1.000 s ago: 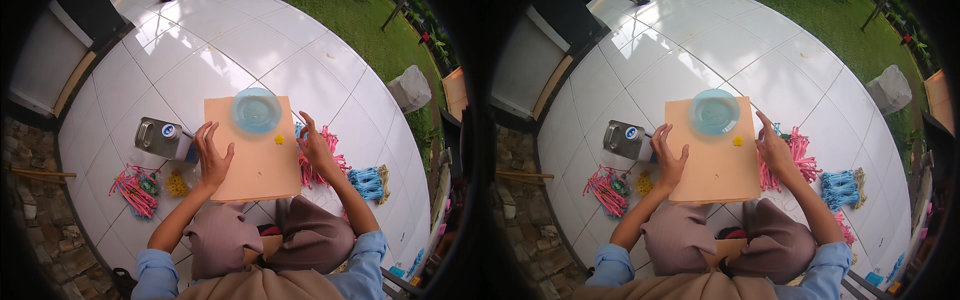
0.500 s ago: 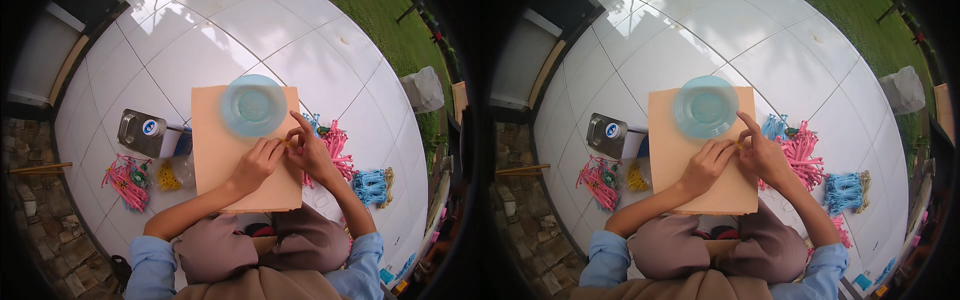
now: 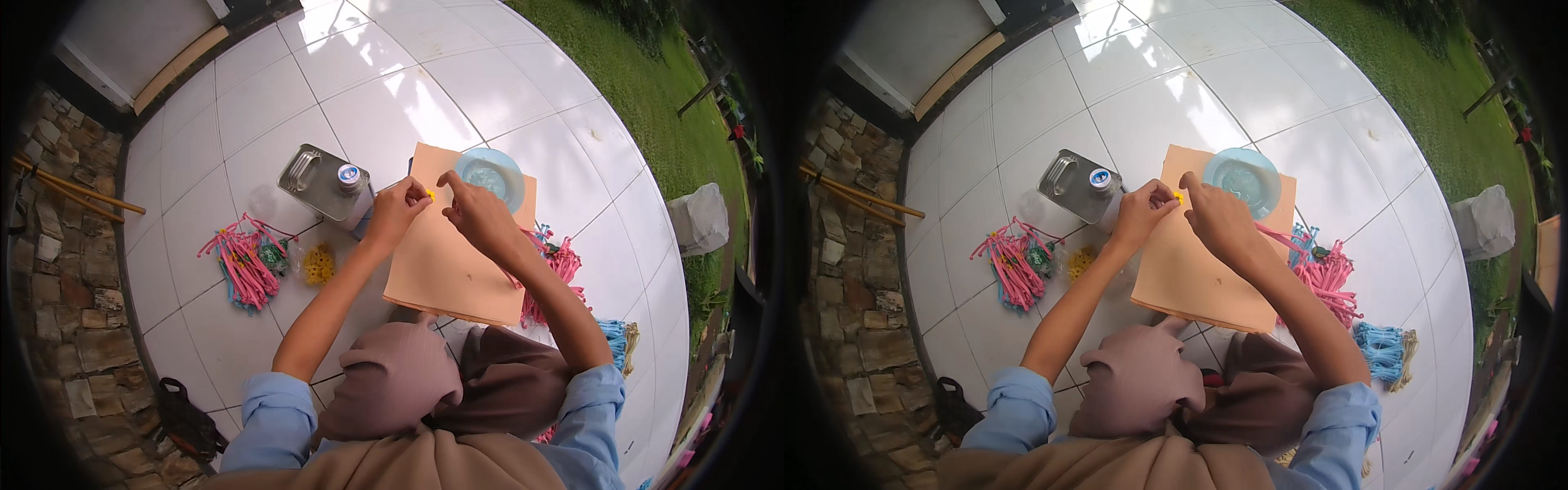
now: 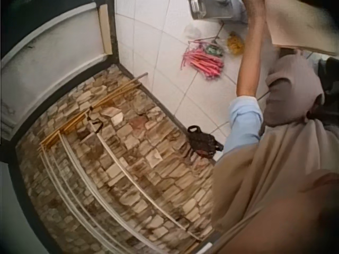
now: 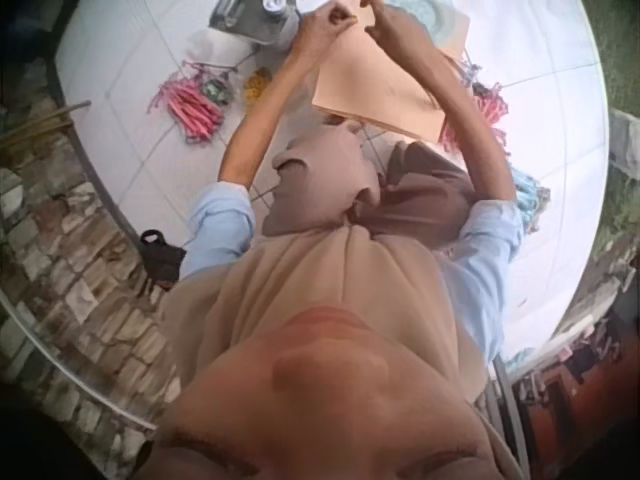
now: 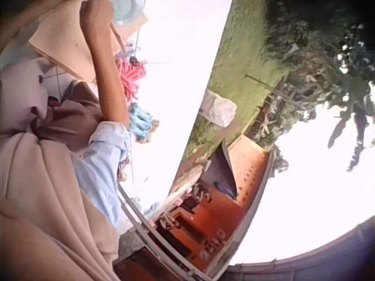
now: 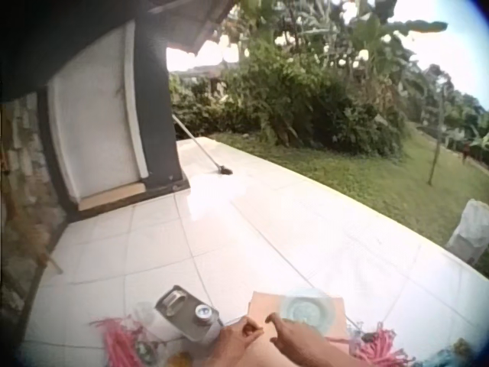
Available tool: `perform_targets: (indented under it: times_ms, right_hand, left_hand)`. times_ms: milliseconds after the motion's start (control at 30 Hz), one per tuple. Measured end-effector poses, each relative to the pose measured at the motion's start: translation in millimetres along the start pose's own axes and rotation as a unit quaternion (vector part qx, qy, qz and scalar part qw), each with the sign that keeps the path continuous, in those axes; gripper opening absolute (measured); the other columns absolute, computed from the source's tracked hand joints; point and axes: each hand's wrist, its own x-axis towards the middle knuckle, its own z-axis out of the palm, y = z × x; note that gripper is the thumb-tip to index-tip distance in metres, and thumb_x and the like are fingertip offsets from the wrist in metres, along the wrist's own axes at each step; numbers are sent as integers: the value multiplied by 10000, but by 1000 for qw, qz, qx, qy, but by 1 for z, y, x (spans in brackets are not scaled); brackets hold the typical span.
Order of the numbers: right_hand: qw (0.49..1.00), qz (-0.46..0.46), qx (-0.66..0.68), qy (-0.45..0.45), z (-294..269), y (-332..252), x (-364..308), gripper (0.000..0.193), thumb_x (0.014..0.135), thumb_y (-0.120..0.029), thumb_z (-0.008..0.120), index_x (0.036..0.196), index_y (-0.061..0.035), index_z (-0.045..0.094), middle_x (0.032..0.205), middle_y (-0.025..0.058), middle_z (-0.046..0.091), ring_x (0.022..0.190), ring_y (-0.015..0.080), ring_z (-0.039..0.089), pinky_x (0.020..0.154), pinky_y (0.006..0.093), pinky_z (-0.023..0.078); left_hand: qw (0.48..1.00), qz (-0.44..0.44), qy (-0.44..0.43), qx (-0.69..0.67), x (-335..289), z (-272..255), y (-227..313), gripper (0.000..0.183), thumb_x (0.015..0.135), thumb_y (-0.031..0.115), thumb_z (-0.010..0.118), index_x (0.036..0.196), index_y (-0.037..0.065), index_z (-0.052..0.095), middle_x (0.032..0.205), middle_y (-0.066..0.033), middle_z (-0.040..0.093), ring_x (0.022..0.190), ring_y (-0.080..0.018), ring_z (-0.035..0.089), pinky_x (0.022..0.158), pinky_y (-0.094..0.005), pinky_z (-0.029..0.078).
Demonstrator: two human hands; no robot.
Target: The person applies glue from a small bowl to individual pink shoe straps by dipping their fingers into the glue and rubbing it along the surface of each strap.
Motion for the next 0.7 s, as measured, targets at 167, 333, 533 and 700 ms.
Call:
perform_targets:
  times_ms: [167, 333, 533, 700]
  right_hand:
    - [999, 4, 0, 38, 48, 18, 13, 380, 814, -81, 596, 1142, -63, 405, 743, 173, 594, 709, 349, 598, 606, 421, 462]
    - [990, 71, 109, 64, -12, 0, -15, 340, 879, -137, 537, 1176, -44, 401, 693, 208, 584, 669, 383, 584, 574, 457, 444]
    - [936, 155, 269, 165, -87, -12, -73, 304, 943, -191, 481, 1204, -43, 432, 655, 73, 535, 586, 124, 565, 531, 291, 453]
    - [902, 152, 299, 272, -127, -11, -132, 365, 956, -213, 461, 1265, -37, 379, 744, 69, 559, 689, 124, 588, 634, 289, 478]
  left_hand:
    - [994, 42, 5, 100, -8, 11, -1, 151, 769, 116, 686, 843, 19, 596, 811, -95, 587, 693, -218, 600, 637, -317, 485]
    - [992, -28, -59, -111, -19, 11, 34, 184, 848, 186, 628, 930, 32, 569, 983, -103, 536, 866, -190, 596, 760, -348, 497]
    - [932, 108, -308, -157, -33, 22, 130, 209, 857, 194, 622, 945, 14, 562, 987, -79, 591, 896, -175, 607, 813, -324, 501]
    - [935, 119, -274, -193, -38, 28, 190, 208, 844, 133, 631, 999, -2, 602, 934, -51, 629, 810, -121, 608, 738, -283, 514]
